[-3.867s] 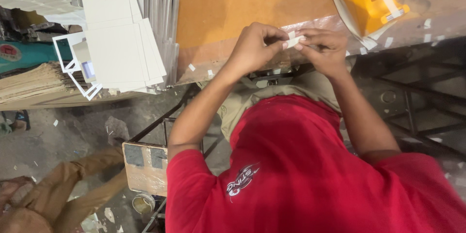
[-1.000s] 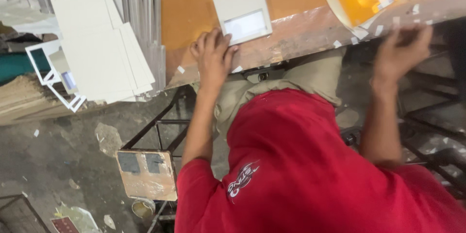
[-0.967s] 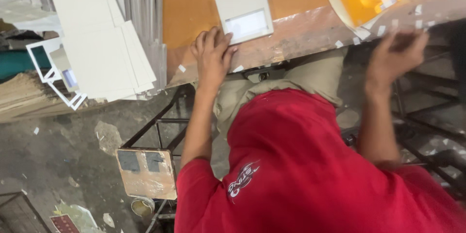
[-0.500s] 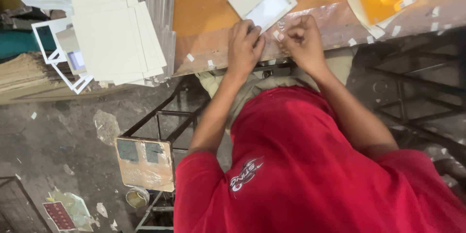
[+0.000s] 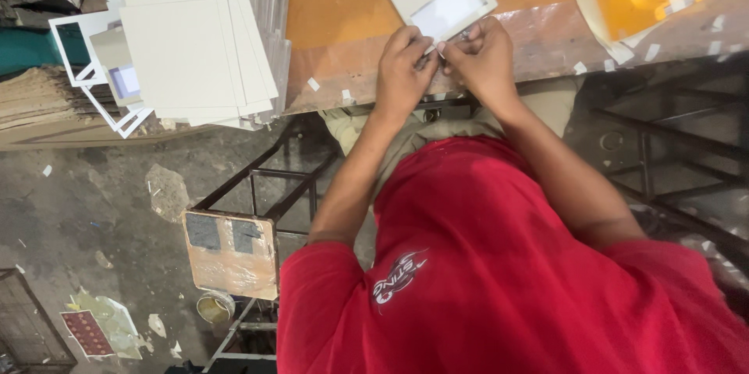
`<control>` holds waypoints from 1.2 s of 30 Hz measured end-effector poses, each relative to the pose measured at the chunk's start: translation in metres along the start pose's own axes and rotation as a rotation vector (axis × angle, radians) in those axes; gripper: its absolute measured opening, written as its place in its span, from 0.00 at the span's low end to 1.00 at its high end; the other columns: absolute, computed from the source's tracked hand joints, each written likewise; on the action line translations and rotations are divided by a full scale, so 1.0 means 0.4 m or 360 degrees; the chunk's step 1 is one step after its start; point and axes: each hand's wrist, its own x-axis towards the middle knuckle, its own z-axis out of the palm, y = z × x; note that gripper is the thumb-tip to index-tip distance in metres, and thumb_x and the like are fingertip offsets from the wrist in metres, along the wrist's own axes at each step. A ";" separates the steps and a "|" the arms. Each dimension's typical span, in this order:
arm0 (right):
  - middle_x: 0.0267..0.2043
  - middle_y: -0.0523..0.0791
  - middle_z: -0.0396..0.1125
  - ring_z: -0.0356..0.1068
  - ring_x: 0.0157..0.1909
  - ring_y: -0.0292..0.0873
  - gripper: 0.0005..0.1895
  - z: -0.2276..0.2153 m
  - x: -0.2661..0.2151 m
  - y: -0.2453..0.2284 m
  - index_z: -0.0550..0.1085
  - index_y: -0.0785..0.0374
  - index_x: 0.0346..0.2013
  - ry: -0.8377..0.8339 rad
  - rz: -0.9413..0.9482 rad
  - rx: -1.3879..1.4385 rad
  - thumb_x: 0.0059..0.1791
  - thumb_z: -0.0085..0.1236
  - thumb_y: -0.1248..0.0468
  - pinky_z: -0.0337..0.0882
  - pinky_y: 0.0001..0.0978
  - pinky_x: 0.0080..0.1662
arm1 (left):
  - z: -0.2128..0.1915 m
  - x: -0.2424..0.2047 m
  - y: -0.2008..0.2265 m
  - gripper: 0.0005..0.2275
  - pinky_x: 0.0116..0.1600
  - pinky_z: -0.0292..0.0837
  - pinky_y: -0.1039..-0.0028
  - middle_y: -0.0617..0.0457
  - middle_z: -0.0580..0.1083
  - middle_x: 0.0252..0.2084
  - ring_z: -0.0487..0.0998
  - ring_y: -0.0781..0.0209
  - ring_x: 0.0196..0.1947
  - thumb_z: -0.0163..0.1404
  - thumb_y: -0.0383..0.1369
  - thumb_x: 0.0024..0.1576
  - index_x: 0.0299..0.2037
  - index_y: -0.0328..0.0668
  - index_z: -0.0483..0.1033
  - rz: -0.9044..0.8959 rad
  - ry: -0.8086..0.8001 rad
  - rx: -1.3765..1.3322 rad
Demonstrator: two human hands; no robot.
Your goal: The person assembles white cardboard frames by folding flaps and securing them with clear tape. They repeatedly pick frames from a stack, fold edges, apply tape, and place finished units aside on the table.
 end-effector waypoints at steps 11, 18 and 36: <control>0.27 0.51 0.72 0.75 0.23 0.39 0.21 0.019 0.005 -0.038 0.59 0.65 0.37 0.0129 0.0073 -0.0275 0.52 0.67 0.67 0.69 0.28 0.20 | -0.022 0.013 0.003 0.17 0.48 0.77 0.72 0.43 0.71 0.50 0.78 0.52 0.47 0.61 0.21 0.50 0.51 0.30 0.77 -0.0017 -0.0013 -0.0194; 0.36 0.53 0.74 0.72 0.22 0.41 0.21 -0.036 -0.003 -0.024 0.59 0.65 0.50 0.0107 0.0558 0.0264 0.51 0.62 0.65 0.67 0.29 0.19 | -0.017 0.016 -0.005 0.12 0.49 0.74 0.64 0.38 0.68 0.56 0.75 0.47 0.43 0.61 0.23 0.52 0.45 0.30 0.79 0.0078 -0.0174 0.0000; 0.46 0.43 0.75 0.70 0.52 0.47 0.12 -0.114 -0.095 -0.344 0.81 0.61 0.43 -0.0322 -0.1719 -0.1586 0.47 0.71 0.61 0.66 0.51 0.60 | -0.210 0.070 0.143 0.07 0.37 0.70 0.79 0.53 0.77 0.40 0.75 0.71 0.33 0.59 0.26 0.60 0.44 0.29 0.82 -0.0339 -0.0696 -0.0793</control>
